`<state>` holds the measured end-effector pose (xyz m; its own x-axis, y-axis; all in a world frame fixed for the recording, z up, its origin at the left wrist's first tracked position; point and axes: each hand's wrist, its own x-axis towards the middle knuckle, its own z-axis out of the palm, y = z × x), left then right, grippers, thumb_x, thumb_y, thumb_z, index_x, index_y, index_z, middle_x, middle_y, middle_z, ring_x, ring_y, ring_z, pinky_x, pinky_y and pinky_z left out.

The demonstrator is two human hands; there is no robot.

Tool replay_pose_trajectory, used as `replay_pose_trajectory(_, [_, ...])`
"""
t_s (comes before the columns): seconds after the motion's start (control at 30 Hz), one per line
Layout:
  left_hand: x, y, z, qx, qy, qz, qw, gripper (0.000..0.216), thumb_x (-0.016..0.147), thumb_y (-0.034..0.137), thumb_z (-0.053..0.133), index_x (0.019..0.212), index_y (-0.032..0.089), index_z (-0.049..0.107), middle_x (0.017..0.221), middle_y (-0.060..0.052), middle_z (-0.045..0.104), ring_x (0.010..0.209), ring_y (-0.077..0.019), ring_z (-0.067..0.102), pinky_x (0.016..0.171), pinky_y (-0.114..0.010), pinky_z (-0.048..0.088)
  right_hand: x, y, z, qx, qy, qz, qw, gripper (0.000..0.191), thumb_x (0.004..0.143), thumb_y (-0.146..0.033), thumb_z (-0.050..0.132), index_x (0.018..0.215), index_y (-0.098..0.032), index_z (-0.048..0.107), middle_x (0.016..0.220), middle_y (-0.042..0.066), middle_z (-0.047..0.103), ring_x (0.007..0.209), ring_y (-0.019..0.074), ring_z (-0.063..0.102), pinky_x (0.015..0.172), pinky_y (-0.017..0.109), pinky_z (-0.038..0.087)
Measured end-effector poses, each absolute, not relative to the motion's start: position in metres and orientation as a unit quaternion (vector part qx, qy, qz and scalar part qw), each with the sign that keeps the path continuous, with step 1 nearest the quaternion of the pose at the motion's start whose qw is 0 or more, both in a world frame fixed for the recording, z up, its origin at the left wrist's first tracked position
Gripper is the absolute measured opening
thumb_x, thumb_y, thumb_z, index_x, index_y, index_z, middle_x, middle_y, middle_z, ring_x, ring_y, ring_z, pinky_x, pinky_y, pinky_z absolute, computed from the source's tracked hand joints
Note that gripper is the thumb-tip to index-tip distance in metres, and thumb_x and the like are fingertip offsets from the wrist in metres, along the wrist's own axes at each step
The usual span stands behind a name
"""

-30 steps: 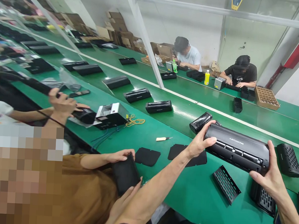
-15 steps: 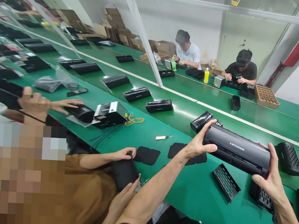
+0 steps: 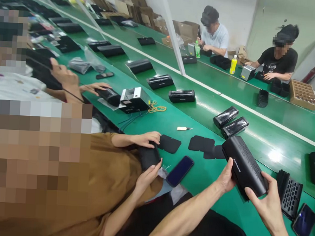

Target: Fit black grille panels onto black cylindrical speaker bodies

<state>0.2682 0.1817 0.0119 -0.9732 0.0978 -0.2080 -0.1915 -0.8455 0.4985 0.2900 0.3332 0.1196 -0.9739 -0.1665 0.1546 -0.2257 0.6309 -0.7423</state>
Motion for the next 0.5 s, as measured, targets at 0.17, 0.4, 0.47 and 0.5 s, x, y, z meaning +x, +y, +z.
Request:
replay_pose_trajectory(0.17, [0.286, 0.175, 0.014, -0.043, 0.257, 0.964, 0.062, 0.102, 0.058, 0.092, 0.080, 0.134, 0.025, 0.072, 0.123, -0.013, 0.076, 0.137, -0.0452, 0.060, 0.111, -0.057, 0.053, 0.284, 0.345, 0.132, 0.121, -0.917, 0.343, -0.163, 0.105, 0.084, -0.070, 0.075, 0.170, -0.030, 0.030, 0.153, 0.014, 0.056, 0.132, 0.0404, 0.061, 0.107, 0.058, 0.052])
replay_pose_trajectory(0.4, [0.287, 0.162, 0.026, -0.010, 0.232, 0.970, 0.065, 0.106, 0.061, 0.075, 0.093, 0.149, 0.025, 0.060, 0.129, -0.016, 0.074, 0.123, -0.0369, 0.069, 0.106, -0.048, 0.053, 0.299, 0.327, 0.152, 0.006, -0.870, 0.458, -0.181, 0.106, 0.083, -0.072, 0.077, 0.170, -0.029, 0.034, 0.154, 0.013, 0.056, 0.139, 0.0418, 0.056, 0.107, 0.052, 0.053])
replay_pose_trajectory(0.47, [0.282, 0.159, 0.028, -0.006, 0.236, 0.970, 0.063, 0.106, 0.058, 0.069, 0.098, 0.147, 0.024, 0.061, 0.126, -0.016, 0.074, 0.119, -0.0356, 0.071, 0.103, -0.046, 0.054, 0.299, 0.322, 0.154, 0.013, -0.892, 0.423, -0.161, 0.108, 0.081, -0.073, 0.077, 0.170, -0.030, 0.035, 0.156, 0.012, 0.054, 0.140, 0.0432, 0.054, 0.110, 0.056, 0.050])
replay_pose_trajectory(0.5, [0.279, 0.158, 0.028, -0.006, 0.239, 0.969, 0.061, 0.107, 0.055, 0.066, 0.100, 0.145, 0.022, 0.062, 0.122, -0.017, 0.075, 0.116, -0.0355, 0.072, 0.101, -0.045, 0.055, 0.298, 0.320, 0.155, 0.020, -0.903, 0.400, -0.152, 0.108, 0.080, -0.073, 0.077, 0.170, -0.030, 0.036, 0.158, 0.012, 0.052, 0.141, 0.0437, 0.052, 0.112, 0.057, 0.048])
